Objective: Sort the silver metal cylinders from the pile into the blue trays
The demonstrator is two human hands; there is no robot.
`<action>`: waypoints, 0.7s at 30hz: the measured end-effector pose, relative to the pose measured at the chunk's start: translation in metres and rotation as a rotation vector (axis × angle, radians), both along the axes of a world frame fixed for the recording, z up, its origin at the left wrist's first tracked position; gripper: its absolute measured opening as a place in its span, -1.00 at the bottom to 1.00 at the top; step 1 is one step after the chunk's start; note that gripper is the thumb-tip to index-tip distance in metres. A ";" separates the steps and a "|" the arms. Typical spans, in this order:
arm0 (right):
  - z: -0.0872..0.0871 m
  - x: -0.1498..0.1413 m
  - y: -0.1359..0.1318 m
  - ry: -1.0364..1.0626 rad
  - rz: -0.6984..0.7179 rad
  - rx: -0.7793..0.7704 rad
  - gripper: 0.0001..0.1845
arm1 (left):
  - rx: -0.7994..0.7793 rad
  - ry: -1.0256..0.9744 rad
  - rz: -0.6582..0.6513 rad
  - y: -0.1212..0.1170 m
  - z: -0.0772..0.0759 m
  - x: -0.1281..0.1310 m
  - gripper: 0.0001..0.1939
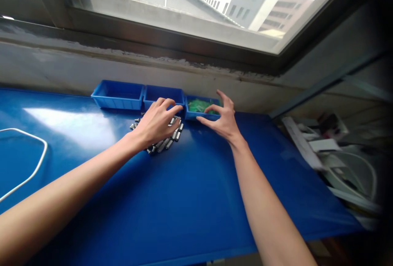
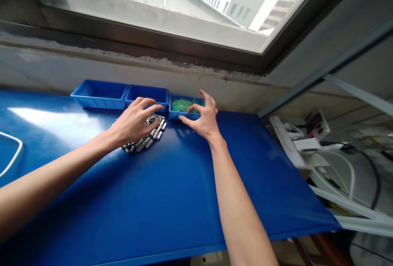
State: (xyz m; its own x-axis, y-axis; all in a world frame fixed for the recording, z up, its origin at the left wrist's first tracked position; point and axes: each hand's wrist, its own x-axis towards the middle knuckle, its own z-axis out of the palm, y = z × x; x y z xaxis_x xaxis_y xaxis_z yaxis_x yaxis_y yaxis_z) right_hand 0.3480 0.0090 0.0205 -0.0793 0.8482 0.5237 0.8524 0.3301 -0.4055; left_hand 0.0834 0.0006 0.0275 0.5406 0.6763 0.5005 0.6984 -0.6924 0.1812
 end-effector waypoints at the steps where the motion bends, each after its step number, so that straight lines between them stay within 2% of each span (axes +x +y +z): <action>1: 0.000 0.007 -0.001 0.028 0.041 -0.014 -0.57 | -0.010 0.006 0.001 0.001 0.000 0.004 -0.63; 4: -0.006 0.028 0.001 0.179 0.097 -0.092 0.06 | -0.029 0.003 -0.021 0.000 -0.002 0.015 -0.61; 5: -0.010 0.034 0.002 0.228 0.128 -0.147 0.17 | -0.032 0.000 -0.031 0.000 -0.003 0.018 -0.59; 8: -0.020 0.049 0.006 0.359 0.200 -0.264 0.20 | -0.047 0.000 -0.054 0.000 -0.005 0.028 -0.58; 13: -0.020 0.059 0.005 0.459 0.233 -0.328 0.00 | -0.116 -0.006 -0.081 0.007 -0.007 0.036 -0.71; 18: -0.017 0.060 -0.001 0.454 0.294 -0.416 0.44 | -0.215 -0.095 -0.184 0.007 -0.008 0.038 -0.88; 21: -0.012 0.061 -0.005 0.436 0.325 -0.508 0.46 | -0.242 -0.225 -0.215 0.003 -0.014 0.039 -0.95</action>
State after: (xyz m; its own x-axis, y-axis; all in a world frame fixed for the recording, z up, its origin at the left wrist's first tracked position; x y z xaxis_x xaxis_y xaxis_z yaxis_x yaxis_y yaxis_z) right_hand 0.4087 0.0042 0.0089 -0.2418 0.9635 0.1148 0.4707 0.2199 -0.8545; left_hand 0.1223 0.0036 0.0134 0.5771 0.6728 0.4630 0.4665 -0.7369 0.4892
